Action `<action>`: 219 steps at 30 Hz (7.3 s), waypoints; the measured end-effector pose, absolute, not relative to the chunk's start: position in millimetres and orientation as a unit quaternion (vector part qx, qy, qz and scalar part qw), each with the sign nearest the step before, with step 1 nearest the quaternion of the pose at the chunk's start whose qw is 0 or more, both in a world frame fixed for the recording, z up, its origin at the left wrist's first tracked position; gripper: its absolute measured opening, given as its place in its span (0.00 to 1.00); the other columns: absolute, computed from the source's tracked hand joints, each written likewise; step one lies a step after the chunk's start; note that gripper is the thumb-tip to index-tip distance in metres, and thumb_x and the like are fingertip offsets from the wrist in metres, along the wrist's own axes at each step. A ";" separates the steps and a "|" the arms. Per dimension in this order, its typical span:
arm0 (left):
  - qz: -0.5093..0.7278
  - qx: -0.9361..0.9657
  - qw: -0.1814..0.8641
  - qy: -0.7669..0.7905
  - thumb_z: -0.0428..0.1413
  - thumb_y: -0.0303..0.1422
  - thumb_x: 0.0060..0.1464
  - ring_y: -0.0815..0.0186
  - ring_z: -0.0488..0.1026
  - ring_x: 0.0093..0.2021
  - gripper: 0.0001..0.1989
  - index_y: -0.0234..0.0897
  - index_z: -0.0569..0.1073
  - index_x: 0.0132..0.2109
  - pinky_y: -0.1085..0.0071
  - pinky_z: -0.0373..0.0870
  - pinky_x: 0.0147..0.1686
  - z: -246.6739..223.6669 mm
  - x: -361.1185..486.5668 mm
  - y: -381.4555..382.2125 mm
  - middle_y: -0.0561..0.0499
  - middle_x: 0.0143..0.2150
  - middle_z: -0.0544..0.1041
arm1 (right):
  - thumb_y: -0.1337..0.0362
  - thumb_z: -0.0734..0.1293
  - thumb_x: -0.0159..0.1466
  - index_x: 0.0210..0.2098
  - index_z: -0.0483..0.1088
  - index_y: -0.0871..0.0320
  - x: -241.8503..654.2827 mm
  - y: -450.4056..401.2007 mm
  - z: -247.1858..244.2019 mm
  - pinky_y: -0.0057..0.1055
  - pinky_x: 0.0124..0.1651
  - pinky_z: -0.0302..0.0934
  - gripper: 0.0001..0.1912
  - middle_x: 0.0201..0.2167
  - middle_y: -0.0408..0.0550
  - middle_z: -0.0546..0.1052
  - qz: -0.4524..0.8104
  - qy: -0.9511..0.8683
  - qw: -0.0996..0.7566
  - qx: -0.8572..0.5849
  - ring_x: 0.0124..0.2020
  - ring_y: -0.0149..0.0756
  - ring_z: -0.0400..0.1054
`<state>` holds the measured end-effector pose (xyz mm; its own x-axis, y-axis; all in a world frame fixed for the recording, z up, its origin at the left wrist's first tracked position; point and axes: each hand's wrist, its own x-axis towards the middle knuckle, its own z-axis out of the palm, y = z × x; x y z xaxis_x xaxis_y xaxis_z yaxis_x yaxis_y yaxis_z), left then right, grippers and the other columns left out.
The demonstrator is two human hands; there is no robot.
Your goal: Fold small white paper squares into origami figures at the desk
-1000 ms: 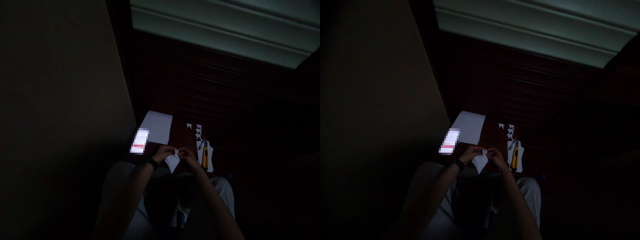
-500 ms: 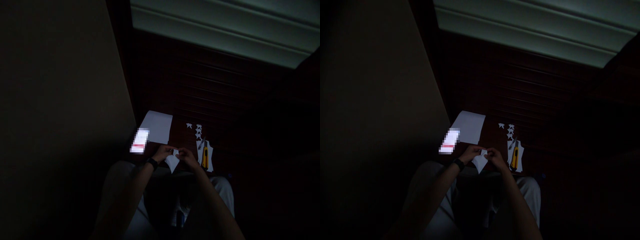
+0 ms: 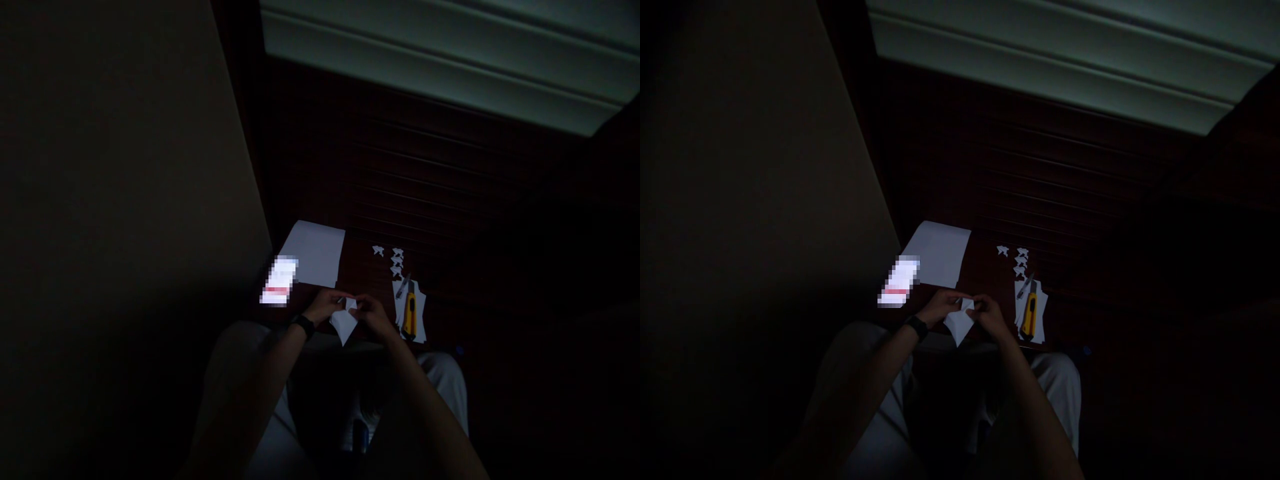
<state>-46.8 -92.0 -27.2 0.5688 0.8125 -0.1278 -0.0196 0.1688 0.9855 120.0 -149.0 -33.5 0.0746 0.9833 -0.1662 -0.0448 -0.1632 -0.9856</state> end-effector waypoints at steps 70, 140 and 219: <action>0.349 0.575 0.614 0.412 0.62 0.42 0.40 0.68 0.69 0.26 0.17 0.29 0.77 0.30 0.74 0.62 0.26 -28.5 -38.2 -95.3 0.48 0.26 0.76 | 0.58 0.75 0.40 0.25 0.75 0.62 121.0 -151.5 -38.4 0.27 0.25 0.56 0.15 0.20 0.44 0.75 0.511 -0.400 0.480 -0.591 0.20 0.29 0.63; 0.307 0.583 0.642 0.391 0.65 0.38 0.33 0.66 0.72 0.29 0.20 0.30 0.73 0.34 0.73 0.64 0.27 -32.2 -37.9 -95.2 0.47 0.30 0.76 | 0.56 0.70 0.47 0.23 0.74 0.61 114.8 -137.5 -33.6 0.28 0.28 0.57 0.13 0.22 0.47 0.76 0.419 -0.411 0.515 -0.625 0.25 0.34 0.66; 0.385 0.628 0.526 0.425 0.58 0.33 0.39 0.67 0.70 0.28 0.07 0.32 0.74 0.24 0.74 0.63 0.29 10.0 -31.2 -125.9 0.51 0.25 0.74 | 0.64 0.70 0.48 0.38 0.72 0.60 122.4 -168.5 6.3 0.22 0.20 0.48 0.16 0.18 0.38 0.69 0.485 -0.541 0.449 -0.521 0.17 0.24 0.56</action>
<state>-31.2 -125.9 10.0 0.3423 0.9389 0.0359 0.1280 -0.0845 0.9882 122.4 -168.5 6.3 -0.0548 0.9983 -0.0194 0.1280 -0.0123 -0.9917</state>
